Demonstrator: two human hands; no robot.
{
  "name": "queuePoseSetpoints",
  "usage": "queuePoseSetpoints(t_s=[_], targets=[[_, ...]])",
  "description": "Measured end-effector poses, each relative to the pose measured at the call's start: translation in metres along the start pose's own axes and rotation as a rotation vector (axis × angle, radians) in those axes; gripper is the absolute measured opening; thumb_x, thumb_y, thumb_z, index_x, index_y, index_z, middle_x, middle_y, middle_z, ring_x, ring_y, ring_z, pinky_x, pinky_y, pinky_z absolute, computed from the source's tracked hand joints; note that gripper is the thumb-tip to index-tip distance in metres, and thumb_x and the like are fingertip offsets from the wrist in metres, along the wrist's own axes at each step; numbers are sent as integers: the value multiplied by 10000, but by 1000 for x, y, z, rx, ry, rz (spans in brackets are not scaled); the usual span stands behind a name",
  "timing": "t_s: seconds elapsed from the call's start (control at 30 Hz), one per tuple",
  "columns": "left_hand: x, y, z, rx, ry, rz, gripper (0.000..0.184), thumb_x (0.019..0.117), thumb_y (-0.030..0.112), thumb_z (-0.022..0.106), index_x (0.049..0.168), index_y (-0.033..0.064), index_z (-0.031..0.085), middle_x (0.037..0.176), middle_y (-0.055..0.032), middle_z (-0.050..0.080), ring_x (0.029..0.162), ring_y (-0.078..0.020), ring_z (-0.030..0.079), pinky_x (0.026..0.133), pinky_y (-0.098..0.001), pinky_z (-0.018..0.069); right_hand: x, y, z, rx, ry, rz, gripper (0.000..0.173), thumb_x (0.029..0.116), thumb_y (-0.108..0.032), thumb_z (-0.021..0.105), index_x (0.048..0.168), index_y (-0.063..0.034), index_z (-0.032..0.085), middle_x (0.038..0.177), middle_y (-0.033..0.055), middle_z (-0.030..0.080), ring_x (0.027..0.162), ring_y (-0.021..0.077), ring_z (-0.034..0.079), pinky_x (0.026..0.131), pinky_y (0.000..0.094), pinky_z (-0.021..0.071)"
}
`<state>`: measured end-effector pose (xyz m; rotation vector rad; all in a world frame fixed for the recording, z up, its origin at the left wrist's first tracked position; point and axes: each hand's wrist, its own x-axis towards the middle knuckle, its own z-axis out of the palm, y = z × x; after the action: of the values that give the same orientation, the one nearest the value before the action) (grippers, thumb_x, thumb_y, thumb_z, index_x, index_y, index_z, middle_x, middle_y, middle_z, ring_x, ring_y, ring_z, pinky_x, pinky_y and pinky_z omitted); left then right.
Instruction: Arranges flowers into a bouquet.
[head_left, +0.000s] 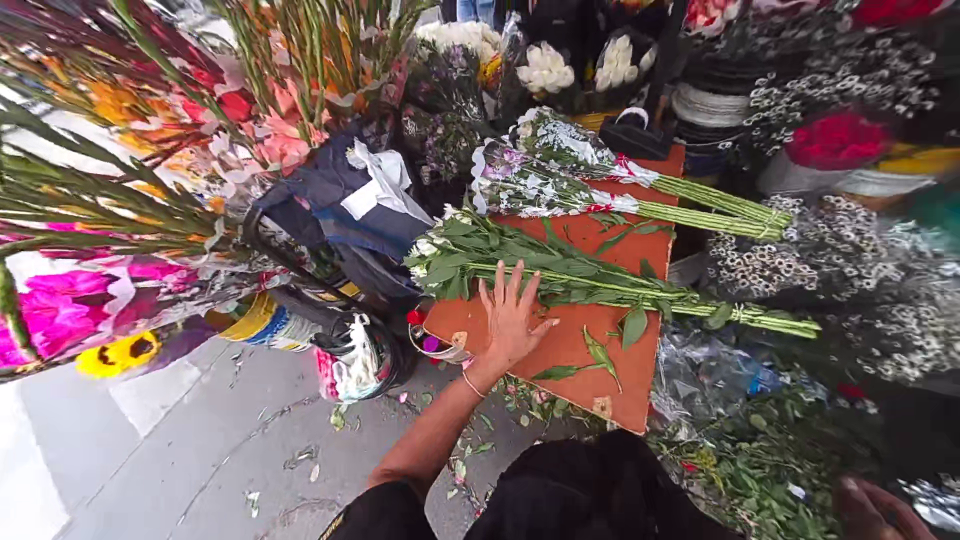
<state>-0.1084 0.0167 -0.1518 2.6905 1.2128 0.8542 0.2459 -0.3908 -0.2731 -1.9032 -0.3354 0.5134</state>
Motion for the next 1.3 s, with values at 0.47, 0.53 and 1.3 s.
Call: queuePoseSetpoints(t_s=[0.47,0.53,1.3], targets=[[100,-12,97,155,-585,237,966,804,673,723,1583,211,386,1597,-105,436,1506,-393,328,1155,-764,142,129,-119,120,30,164,-232,187,950,-171,680,1037,-13,730,933,78,726,784,116,674,755,327,571],[99,-13,101,160,-570,243,938,809,654,729,1569,205,413,1579,-108,460,1492,-394,355,1150,-764,155,139,-121,129,3,215,-221,194,950,-190,684,1044,-33,749,987,107,733,837,156,705,806,360,590],[110,-13,100,177,-660,203,906,818,715,693,1566,281,422,1584,-42,463,1502,-329,355,1160,-738,179,121,-163,192,-264,255,-68,216,1005,-164,618,1086,18,700,1083,220,698,970,355,704,907,555,553]])
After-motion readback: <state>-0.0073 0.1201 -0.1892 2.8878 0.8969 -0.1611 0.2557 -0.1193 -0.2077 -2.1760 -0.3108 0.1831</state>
